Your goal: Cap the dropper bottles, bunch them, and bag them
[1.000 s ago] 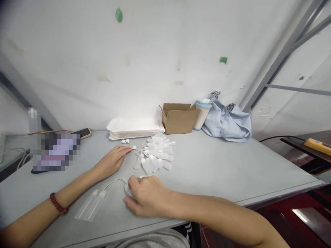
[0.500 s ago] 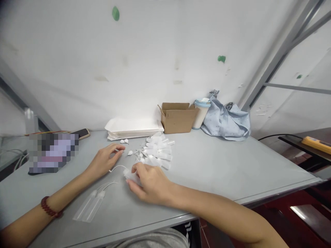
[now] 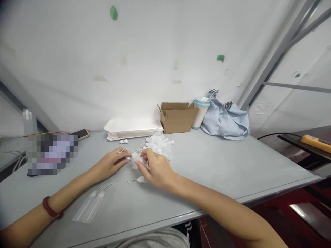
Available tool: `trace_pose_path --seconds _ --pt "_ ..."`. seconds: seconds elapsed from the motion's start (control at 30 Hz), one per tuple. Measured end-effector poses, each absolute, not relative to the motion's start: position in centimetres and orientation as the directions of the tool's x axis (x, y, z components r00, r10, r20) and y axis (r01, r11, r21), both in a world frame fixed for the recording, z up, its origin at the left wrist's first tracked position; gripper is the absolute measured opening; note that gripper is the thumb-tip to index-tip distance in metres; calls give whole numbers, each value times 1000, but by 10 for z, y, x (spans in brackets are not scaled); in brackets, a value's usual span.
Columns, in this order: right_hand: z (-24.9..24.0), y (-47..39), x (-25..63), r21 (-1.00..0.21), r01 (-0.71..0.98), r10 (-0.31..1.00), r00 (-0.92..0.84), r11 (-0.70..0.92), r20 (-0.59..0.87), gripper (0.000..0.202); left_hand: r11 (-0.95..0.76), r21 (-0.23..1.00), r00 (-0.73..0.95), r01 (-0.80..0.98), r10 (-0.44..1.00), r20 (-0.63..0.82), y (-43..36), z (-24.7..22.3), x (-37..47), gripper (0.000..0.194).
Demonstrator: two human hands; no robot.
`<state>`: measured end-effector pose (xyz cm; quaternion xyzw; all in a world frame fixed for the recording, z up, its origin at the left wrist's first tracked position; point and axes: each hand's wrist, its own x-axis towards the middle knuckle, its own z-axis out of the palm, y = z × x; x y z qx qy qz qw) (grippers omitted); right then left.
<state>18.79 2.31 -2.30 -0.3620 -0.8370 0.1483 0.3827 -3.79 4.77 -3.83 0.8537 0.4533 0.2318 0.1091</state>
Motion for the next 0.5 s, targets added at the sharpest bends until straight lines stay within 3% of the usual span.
trace_pose_path --seconds 0.13,0.2,0.27,0.33,0.43,0.5 --pt "-25 25 188 -524 512 732 -444 681 517 13 -519 447 434 729 855 285 44 -31 -39 27" --pt "-26 27 188 -516 524 733 -435 678 523 12 -432 606 365 668 900 240 40 -25 -35 25" --pt "-28 28 188 -532 521 744 -427 667 514 12 -240 836 282 494 953 107 35 -17 -29 26" --pt "-29 30 188 -568 500 756 -428 654 495 12 -50 972 231 231 973 -5 30 -12 -21 25" --pt "-31 30 187 -606 468 764 -443 643 470 11 76 994 208 -82 976 -58 26 -12 -12 21" --pt "-32 29 186 -617 463 768 -452 636 453 11 108 980 205 -165 976 -73 25 -15 -9 18"
